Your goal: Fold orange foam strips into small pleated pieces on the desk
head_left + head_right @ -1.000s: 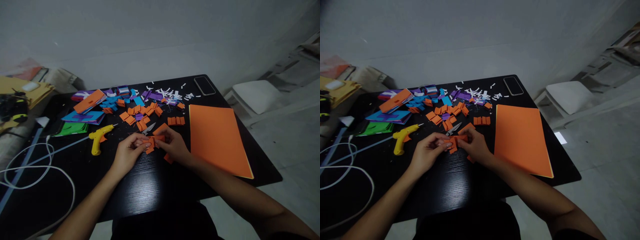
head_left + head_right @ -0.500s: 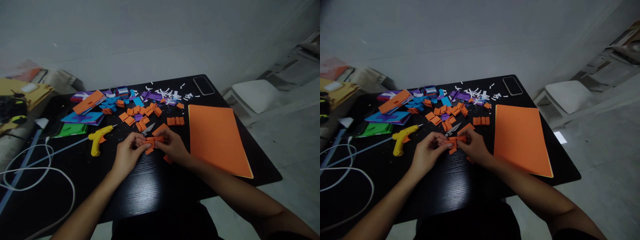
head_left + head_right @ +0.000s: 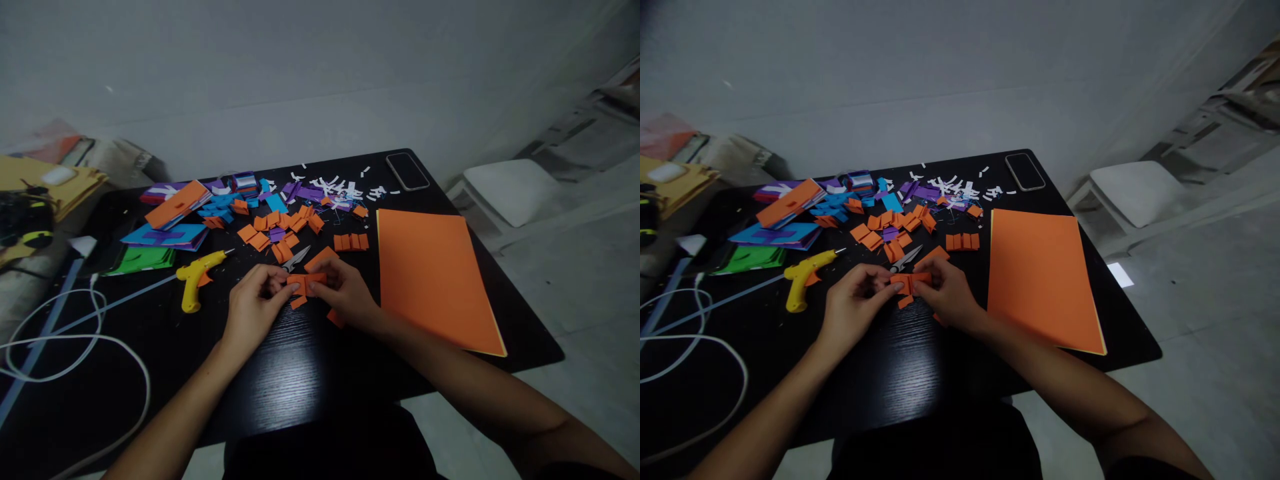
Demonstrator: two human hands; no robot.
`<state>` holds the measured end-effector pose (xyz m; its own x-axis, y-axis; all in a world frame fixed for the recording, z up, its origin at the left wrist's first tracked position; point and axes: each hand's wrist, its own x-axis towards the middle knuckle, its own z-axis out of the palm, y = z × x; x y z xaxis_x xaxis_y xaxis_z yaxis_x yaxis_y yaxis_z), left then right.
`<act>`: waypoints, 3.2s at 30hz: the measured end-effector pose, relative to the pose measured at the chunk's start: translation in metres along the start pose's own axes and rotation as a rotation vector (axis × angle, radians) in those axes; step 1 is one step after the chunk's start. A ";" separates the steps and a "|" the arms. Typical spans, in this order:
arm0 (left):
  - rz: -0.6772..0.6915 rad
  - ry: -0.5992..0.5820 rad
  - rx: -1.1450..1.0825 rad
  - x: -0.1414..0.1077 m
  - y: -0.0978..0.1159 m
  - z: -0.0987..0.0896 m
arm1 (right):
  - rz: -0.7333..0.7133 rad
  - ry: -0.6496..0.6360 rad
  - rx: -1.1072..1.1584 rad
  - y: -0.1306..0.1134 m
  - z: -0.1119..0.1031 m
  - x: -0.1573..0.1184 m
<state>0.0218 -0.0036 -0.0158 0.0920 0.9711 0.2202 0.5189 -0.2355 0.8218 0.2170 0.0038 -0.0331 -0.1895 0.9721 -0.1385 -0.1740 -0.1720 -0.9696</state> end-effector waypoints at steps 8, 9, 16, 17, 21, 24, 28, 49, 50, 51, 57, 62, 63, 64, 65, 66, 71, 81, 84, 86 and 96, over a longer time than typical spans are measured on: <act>0.436 -0.177 0.248 0.001 0.004 -0.011 | 0.023 -0.028 0.067 0.001 -0.002 0.002; 0.457 -0.201 0.266 0.001 0.002 -0.012 | 0.032 -0.036 0.078 0.001 -0.002 0.002; 0.449 -0.265 0.238 0.001 -0.005 -0.014 | 0.051 -0.057 0.107 -0.001 -0.003 0.002; 0.443 -0.266 0.226 0.001 -0.006 -0.014 | 0.051 -0.058 0.103 -0.001 -0.003 0.002; 0.444 -0.250 0.193 0.000 -0.006 -0.014 | 0.068 -0.066 0.108 -0.002 -0.004 0.002; 0.464 -0.243 0.180 0.000 -0.006 -0.014 | 0.095 -0.079 0.129 -0.002 -0.004 0.002; 0.479 -0.238 0.164 0.001 -0.007 -0.015 | 0.122 -0.078 0.151 -0.003 -0.003 0.001; 0.460 -0.155 0.159 -0.003 0.000 -0.012 | -0.017 -0.048 0.109 0.000 -0.003 0.001; 0.374 -0.131 0.109 -0.003 0.000 -0.011 | -0.020 -0.040 0.098 -0.001 -0.003 0.001; 0.281 -0.115 0.050 -0.004 0.000 -0.010 | -0.021 -0.033 0.085 -0.001 -0.003 0.000; 0.040 -0.169 -0.138 -0.001 -0.002 -0.004 | -0.033 -0.039 0.008 -0.003 -0.003 -0.001; 0.058 -0.129 -0.116 -0.002 -0.002 -0.001 | -0.037 -0.055 -0.010 -0.001 -0.004 -0.001; 0.060 -0.126 -0.110 -0.003 -0.002 -0.001 | -0.040 -0.055 -0.003 -0.001 -0.004 0.000; 0.063 -0.124 -0.106 -0.003 -0.002 -0.001 | -0.042 -0.057 0.004 -0.001 -0.003 0.000; 0.067 -0.121 -0.103 -0.003 -0.002 -0.001 | -0.043 -0.060 0.009 -0.001 -0.003 0.000; 0.072 -0.117 -0.103 -0.003 -0.003 -0.001 | -0.042 -0.065 0.009 -0.002 -0.003 0.000; 0.095 -0.099 -0.099 -0.003 -0.005 -0.001 | -0.017 -0.093 0.004 -0.005 -0.004 0.000; 0.063 -0.096 -0.129 -0.004 -0.002 0.000 | 0.035 -0.071 0.005 -0.005 -0.005 0.000; 0.048 -0.089 -0.135 -0.005 0.001 0.000 | 0.042 -0.059 0.019 -0.005 -0.005 -0.001; 0.026 -0.087 -0.148 -0.005 0.003 0.001 | 0.050 -0.051 0.035 -0.005 -0.004 -0.002; -0.036 -0.090 -0.198 -0.005 0.005 0.003 | 0.043 -0.044 0.012 -0.007 -0.005 -0.004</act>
<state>0.0266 -0.0093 -0.0148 0.1560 0.9765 0.1485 0.3470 -0.1949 0.9174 0.2236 0.0022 -0.0271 -0.2396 0.9557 -0.1709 -0.1762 -0.2159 -0.9604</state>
